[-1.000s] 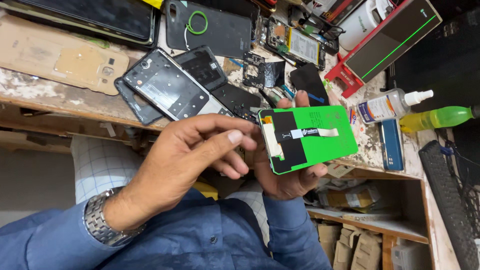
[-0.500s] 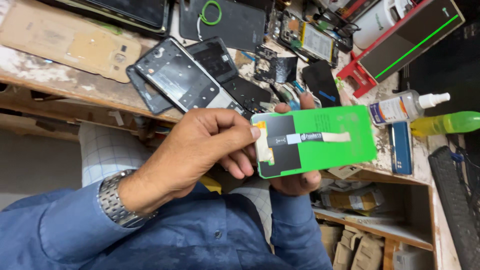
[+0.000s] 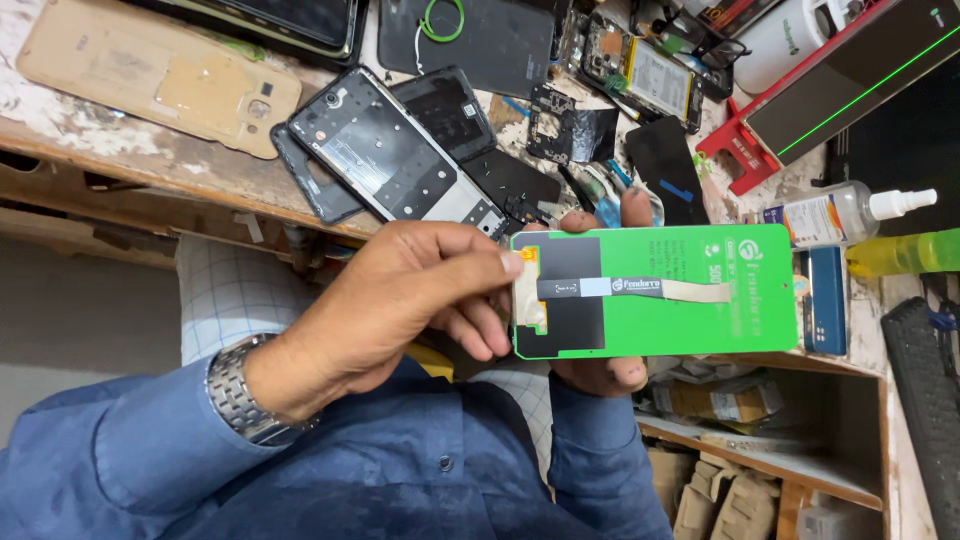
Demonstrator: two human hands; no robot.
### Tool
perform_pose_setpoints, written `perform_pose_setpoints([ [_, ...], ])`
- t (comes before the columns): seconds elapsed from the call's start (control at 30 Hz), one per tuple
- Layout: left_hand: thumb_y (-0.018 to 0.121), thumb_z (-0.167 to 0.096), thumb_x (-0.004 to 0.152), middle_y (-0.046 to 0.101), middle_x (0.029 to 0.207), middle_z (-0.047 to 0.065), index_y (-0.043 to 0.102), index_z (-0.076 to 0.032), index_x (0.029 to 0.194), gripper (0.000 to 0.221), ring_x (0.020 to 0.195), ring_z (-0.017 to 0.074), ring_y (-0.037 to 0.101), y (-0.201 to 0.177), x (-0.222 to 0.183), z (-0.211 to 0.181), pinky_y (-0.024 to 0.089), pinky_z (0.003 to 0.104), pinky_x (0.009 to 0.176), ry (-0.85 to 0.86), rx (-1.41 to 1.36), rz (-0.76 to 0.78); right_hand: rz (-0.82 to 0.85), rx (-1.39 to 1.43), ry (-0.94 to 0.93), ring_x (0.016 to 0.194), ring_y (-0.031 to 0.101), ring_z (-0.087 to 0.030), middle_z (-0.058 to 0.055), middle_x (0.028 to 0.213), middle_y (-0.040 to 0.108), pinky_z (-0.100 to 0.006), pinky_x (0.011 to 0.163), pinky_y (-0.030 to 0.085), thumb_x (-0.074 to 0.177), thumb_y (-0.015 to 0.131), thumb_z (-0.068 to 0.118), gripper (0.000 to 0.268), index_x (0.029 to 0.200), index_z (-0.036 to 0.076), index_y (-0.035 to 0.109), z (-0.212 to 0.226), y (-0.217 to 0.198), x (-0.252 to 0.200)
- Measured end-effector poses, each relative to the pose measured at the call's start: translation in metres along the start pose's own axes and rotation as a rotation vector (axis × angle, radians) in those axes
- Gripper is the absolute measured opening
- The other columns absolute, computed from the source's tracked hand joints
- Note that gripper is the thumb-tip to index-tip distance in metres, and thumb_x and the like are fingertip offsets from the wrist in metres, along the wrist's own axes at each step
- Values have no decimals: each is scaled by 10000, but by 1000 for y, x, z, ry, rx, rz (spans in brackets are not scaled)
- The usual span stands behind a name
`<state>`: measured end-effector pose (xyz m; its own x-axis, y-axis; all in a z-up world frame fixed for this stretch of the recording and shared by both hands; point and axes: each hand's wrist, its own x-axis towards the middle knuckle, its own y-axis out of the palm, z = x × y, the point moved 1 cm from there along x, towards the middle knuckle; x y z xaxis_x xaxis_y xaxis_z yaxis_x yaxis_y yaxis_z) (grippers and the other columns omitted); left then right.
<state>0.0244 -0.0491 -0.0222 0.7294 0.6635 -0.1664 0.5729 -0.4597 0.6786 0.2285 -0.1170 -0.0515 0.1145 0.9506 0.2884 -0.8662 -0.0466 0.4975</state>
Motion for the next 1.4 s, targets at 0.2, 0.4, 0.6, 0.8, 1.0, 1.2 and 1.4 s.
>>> perform_pose_setpoints([
  [0.2, 619, -217, 986, 741, 794, 124, 715, 33, 956, 270, 636, 152, 727, -2, -1, -1, 590, 241, 550, 11, -7, 25, 76, 95, -12, 1338, 552, -434, -185, 1480, 486, -584, 1082, 504, 659, 990, 449, 1361, 1714, 164, 179, -4, -8, 1],
  [0.4, 666, -207, 975, 725, 758, 97, 700, 23, 915, 240, 620, 123, 702, -1, -1, 1, 580, 230, 554, 27, 61, -18, 88, 57, -9, 1350, 557, -483, -199, 1501, 479, -629, 1102, 515, 675, 990, 405, 1294, 1663, 148, 195, -4, -5, 2],
  [0.6, 704, -198, 942, 708, 713, 81, 690, 5, 894, 208, 590, 117, 678, -1, -3, 0, 556, 234, 543, -30, 72, -80, 60, 15, 34, 1370, 525, -469, -233, 1513, 456, -606, 1079, 518, 652, 1008, 374, 1354, 1669, 144, 144, 2, 1, 2],
  [0.8, 699, -189, 939, 716, 792, 91, 698, 30, 939, 219, 650, 137, 690, -2, 4, 9, 570, 258, 580, -13, -6, -65, 176, -112, -30, 1393, 551, -433, -243, 1531, 470, -537, 1136, 528, 684, 1000, 353, 1369, 1715, 180, 115, 5, -1, 5],
  [1.0, 685, -217, 936, 722, 854, 72, 699, 15, 1061, 264, 710, 134, 702, 4, -2, 13, 591, 267, 632, 36, -71, -8, 63, -234, -98, 1360, 550, -406, -258, 1484, 485, -508, 1133, 497, 796, 932, 378, 1271, 1697, 154, 64, 2, 32, 2],
  [1.2, 781, -397, 888, 727, 1086, 67, 654, -93, 1308, 533, 940, 180, 710, -37, -29, -57, 599, 339, 807, 709, 1215, 13, -54, -34, -357, 1257, 595, -390, -242, 1386, 540, -510, 1098, 524, 887, 779, 482, 1081, 1654, 47, 154, 48, 12, 3],
  [1.4, 824, -523, 637, 605, 1380, 163, 536, -49, 1452, 986, 1324, 313, 512, -81, -10, -151, 441, 502, 993, 864, 2206, 53, 106, -780, -242, 1229, 627, -330, -192, 1319, 611, -486, 1093, 531, 912, 830, 343, 860, 1571, 32, 374, 119, 11, 12],
])
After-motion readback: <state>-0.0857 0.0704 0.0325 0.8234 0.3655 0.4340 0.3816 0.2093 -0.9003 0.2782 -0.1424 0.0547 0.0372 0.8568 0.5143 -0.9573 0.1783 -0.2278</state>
